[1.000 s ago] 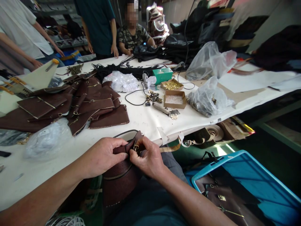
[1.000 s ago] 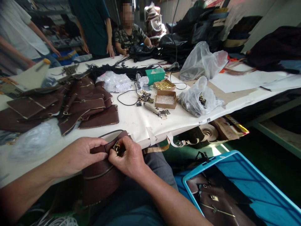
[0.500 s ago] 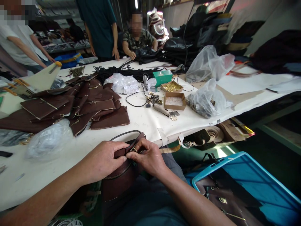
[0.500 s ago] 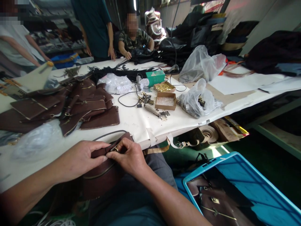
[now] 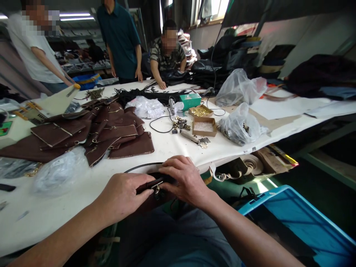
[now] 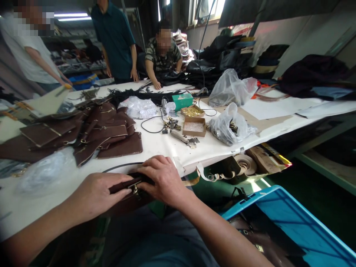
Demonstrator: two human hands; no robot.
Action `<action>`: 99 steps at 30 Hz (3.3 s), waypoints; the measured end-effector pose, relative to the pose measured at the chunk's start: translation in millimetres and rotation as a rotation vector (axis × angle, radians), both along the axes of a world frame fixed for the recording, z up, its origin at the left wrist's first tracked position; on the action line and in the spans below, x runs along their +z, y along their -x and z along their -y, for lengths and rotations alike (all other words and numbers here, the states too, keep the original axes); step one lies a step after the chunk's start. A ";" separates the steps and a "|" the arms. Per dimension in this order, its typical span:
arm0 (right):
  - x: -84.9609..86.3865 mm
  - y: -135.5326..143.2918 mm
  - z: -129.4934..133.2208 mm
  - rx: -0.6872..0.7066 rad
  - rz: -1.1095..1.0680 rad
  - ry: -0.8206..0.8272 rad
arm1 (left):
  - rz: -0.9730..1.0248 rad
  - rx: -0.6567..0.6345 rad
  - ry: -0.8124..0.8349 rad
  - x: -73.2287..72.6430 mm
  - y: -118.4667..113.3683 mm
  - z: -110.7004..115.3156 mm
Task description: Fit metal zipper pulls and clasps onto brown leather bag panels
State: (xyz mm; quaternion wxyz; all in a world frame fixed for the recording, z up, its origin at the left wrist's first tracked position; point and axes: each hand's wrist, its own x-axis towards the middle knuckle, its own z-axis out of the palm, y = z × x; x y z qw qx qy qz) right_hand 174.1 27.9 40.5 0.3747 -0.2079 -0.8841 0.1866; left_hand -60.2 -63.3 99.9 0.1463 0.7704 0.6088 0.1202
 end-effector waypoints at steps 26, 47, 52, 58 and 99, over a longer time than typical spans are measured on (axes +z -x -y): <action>-1.6 38.7 22.9 -0.159 -0.341 0.026 | 0.386 0.299 0.150 5.3 38.7 10.3; -10.0 96.2 35.7 -0.075 -0.425 0.318 | 0.949 0.305 0.436 -1.6 60.5 -0.4; -11.5 94.6 35.5 -0.055 -0.417 0.265 | 0.910 0.311 0.447 -5.1 62.4 0.0; -10.8 91.4 33.6 -0.035 -0.535 0.541 | 0.499 0.281 0.137 -1.0 54.9 1.1; -118.1 66.9 66.1 -0.262 -0.958 1.725 | -0.135 -0.269 -0.369 -116.5 -1.2 23.8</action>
